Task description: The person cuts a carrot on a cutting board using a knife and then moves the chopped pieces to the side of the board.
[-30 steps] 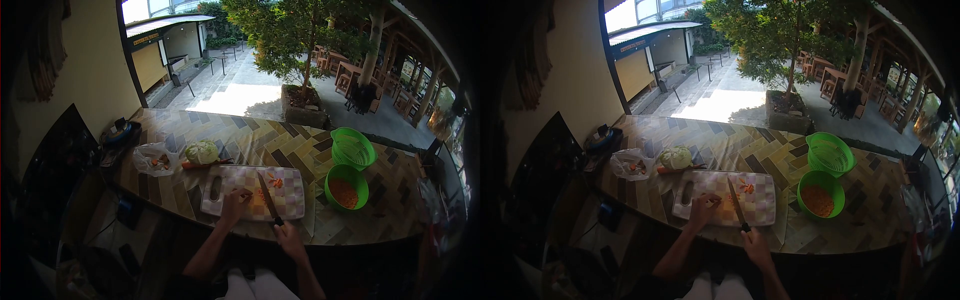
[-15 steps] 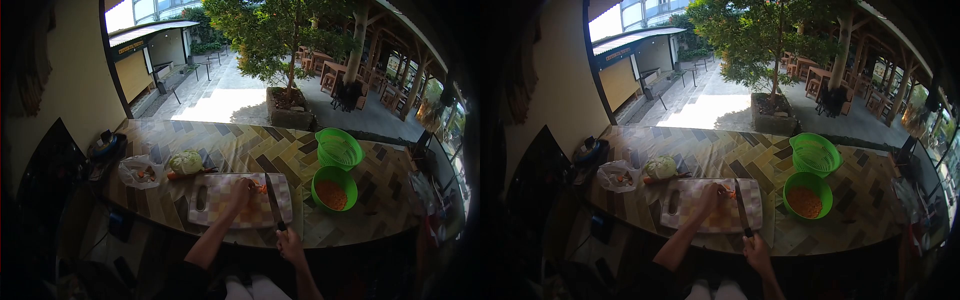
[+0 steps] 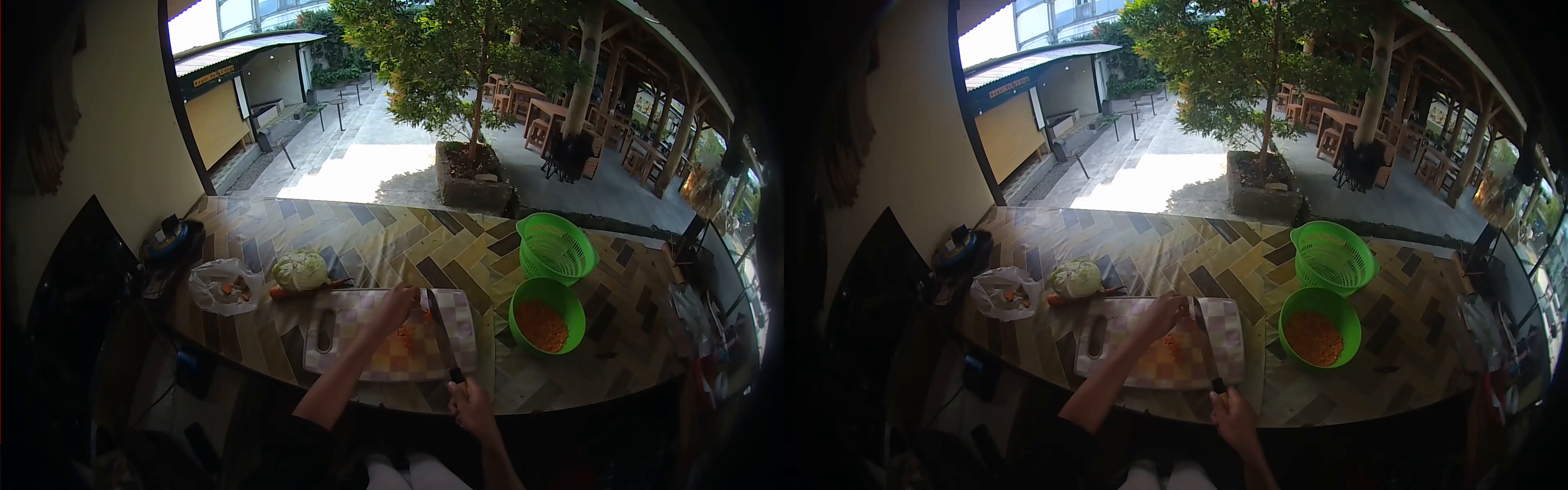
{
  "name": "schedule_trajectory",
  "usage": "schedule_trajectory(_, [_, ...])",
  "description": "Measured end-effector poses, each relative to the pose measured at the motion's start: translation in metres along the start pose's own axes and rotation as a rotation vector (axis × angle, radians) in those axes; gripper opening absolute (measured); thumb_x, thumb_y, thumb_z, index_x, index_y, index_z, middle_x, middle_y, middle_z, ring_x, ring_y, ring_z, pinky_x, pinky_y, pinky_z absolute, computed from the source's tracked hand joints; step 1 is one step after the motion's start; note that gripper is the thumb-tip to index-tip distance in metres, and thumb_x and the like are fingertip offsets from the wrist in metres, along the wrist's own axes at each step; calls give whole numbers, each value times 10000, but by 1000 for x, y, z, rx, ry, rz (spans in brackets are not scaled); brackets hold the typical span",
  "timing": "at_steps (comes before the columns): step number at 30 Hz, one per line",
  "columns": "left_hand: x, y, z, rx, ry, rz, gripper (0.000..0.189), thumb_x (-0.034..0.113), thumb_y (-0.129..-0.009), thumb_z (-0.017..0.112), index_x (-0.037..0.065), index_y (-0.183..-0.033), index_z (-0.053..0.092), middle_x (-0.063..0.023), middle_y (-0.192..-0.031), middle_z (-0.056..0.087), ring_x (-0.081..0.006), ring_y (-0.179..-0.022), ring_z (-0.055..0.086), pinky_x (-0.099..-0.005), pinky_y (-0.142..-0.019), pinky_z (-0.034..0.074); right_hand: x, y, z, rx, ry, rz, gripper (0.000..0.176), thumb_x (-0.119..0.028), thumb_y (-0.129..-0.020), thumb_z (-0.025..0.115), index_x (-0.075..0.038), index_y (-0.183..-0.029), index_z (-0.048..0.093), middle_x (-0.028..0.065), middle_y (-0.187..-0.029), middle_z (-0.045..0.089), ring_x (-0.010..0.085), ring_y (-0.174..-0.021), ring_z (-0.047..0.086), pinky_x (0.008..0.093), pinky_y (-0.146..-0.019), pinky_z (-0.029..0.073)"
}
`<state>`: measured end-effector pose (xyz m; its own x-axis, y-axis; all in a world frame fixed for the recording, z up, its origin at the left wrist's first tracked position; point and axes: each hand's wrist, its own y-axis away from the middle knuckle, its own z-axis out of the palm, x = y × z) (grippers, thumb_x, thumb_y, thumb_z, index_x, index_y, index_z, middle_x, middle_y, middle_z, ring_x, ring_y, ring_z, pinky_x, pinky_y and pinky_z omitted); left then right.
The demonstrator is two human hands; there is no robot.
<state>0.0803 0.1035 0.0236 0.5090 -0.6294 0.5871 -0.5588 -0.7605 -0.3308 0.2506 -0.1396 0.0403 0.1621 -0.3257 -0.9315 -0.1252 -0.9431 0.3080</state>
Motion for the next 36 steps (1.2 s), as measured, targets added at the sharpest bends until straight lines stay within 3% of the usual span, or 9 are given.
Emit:
schedule_trajectory(3, [-3,-4,-1,-39,-42,56,110,56,-800,630,1,-894,612,-191,-926,619,-385,-919,598,-440,-798,477,6,-4,1,-18,-33,-42,219,-258,-982,535,-53,-932,473,6,-559,480,59,-416,437,233,-356,332])
schedule_trajectory(8, [-5,-4,-1,-121,-105,41,149,46,-792,625,3,-933,604,-193,-937,608,-379,-973,580,-435,-852,466,10,-7,1,-7,3,-63,212,-251,-983,534,-54,-934,476,5,-566,488,61,-417,442,234,-361,336])
schedule_trajectory(14, [-12,3,9,-50,-203,180,138,8,-798,604,6,-935,592,-172,-921,590,-365,-997,558,-422,-874,446,8,-7,4,-13,16,-68,209,-252,-981,538,-56,-938,480,5,-563,493,63,-416,446,238,-360,335])
schedule_trajectory(21, [17,46,-40,71,66,-60,83,-9,-782,562,-34,-858,584,-201,-853,617,-395,-817,611,-440,-739,478,7,-5,10,-74,68,-109,221,-263,-977,548,-46,-971,512,2,-572,504,68,-442,467,251,-395,361])
schedule_trajectory(24, [31,76,-58,36,61,-134,91,-3,-787,574,-38,-844,635,-202,-835,644,-384,-815,628,-434,-746,485,-1,1,17,-115,221,-195,233,-246,-967,559,-16,-993,534,32,-579,528,99,-489,510,295,-457,403])
schedule_trajectory(30, [46,120,-51,85,3,-234,118,50,-791,629,-23,-846,703,-194,-836,658,-364,-818,637,-425,-771,498,5,1,37,-64,472,-334,252,-213,-947,553,36,-989,538,220,-717,615,396,-673,619,461,-607,451])
schedule_trajectory(33, [42,129,-38,198,14,-287,135,73,-788,655,-22,-865,713,-196,-851,660,-364,-834,640,-431,-781,498,-7,2,39,-9,521,-243,259,-220,-944,550,36,-980,542,263,-763,614,466,-771,599,501,-651,444])
schedule_trajectory(36, [46,132,-36,208,8,-306,131,67,-787,661,-23,-867,714,-202,-871,661,-364,-852,642,-427,-788,500,-15,3,38,3,480,-236,263,-226,-945,551,36,-973,537,262,-756,612,455,-763,605,499,-645,443])
